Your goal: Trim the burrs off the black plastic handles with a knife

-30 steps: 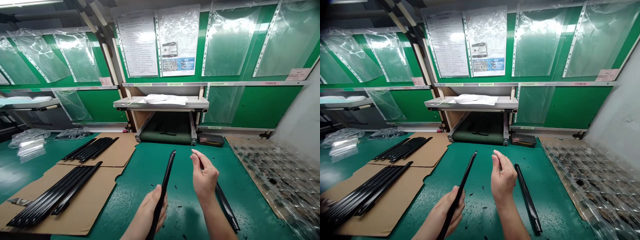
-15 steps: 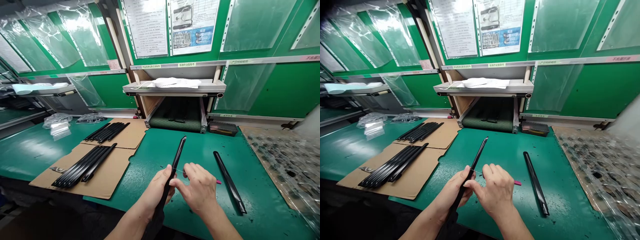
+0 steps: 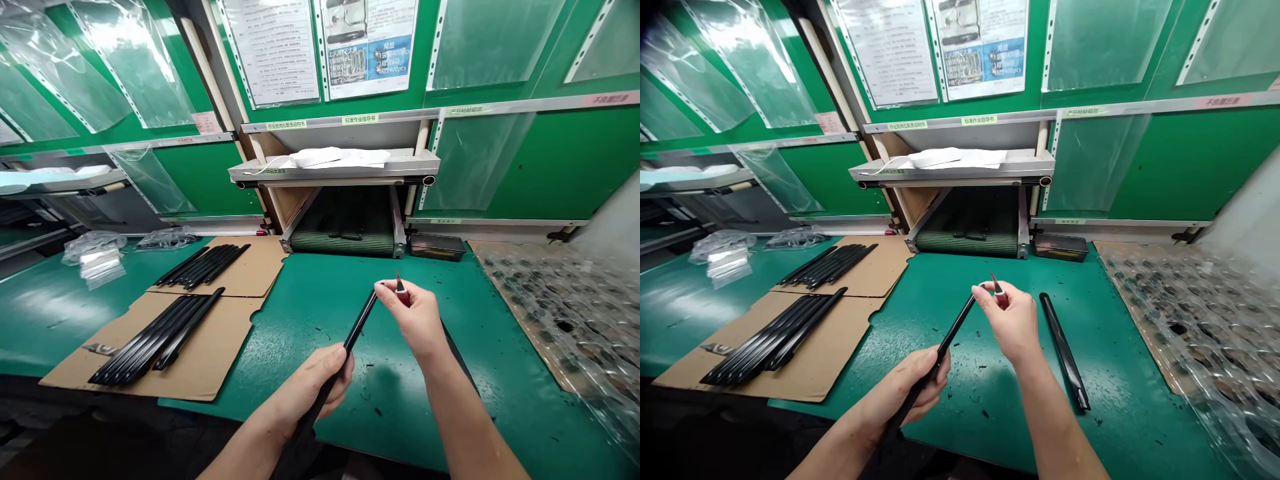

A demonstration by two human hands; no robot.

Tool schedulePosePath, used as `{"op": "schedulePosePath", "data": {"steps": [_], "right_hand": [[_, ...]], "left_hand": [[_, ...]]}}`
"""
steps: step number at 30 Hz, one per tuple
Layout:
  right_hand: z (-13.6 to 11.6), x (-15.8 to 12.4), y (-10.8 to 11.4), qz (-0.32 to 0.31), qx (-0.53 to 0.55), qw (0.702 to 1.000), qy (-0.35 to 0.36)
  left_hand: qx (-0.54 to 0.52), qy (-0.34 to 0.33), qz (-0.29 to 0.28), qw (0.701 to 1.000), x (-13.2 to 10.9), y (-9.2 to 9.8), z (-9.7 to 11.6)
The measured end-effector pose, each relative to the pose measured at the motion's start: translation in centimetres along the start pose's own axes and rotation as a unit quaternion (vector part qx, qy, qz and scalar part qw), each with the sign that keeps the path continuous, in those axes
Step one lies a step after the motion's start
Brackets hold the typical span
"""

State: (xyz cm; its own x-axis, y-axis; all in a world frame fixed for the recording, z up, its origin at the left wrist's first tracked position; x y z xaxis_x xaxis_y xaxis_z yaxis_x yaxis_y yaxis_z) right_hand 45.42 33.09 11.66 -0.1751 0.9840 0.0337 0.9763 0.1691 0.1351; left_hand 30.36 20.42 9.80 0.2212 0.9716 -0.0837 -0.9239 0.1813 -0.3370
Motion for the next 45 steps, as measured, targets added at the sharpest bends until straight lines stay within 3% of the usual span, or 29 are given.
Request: {"op": "schedulePosePath", "data": {"steps": [4,8,10,13,17,19,24,31,38,45], "right_hand": [[-0.2,-0.5,-0.1,-0.053,0.027,0.998,-0.004],[-0.1,-3.9,-1.5,-0.104,0.011,0.994,0.041],[-0.2,-5.6,-2.1,-0.114,-0.046,0.986,0.117],[-0.4,-6.9,-2.4,-0.132,-0.14,0.961,0.197],[-0.6,-6.5,-2.2,-0.204,-0.252,0.929,0.18],[-0.8,-6.2,-2.2,-0.235,-0.288,0.909,0.19],[-1.1,-6.1,-2.4,-0.279,-0.315,0.877,0.23],[-0.4,-6.4,-2.8,-0.272,-0.267,0.897,0.223],[0.5,-6.6,-3.1,-0.152,-0.259,0.91,0.285],[0.8,-6.5,-4.3,0.027,-0.282,0.901,0.327]], "left_hand": [[0.16,-0.009,-0.042,0.986,0.1,0.6,1.0],[0.322,-0.021,-0.032,0.946,1.1,1.5,2.4],[0.421,-0.09,-0.046,0.901,1.6,2.0,3.1],[0.547,-0.207,-0.089,0.806,2.2,2.9,3.5],[0.645,-0.287,-0.143,0.694,2.6,3.9,3.5],[0.665,-0.299,-0.163,0.664,2.8,4.1,3.7],[0.655,-0.287,-0.179,0.676,3.1,3.7,4.5],[0.646,-0.284,-0.188,0.683,3.0,3.5,4.2],[0.608,-0.264,-0.1,0.742,2.3,4.2,2.7],[0.543,-0.185,0.07,0.816,0.5,2.5,1.6]]}}
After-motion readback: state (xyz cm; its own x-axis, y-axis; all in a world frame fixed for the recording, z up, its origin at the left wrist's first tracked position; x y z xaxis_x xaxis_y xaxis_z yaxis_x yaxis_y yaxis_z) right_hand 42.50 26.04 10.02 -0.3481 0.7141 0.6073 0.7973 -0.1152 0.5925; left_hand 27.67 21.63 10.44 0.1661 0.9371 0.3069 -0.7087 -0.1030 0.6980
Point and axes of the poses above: each hand's wrist, its own x-axis towards the middle knuckle, its own y-axis out of the back of the hand, z = x × y, the point moved 3 cm from there along x, towards the middle knuckle, and after that the axes turned 12 degrees about -y, right-handed, at the moved point
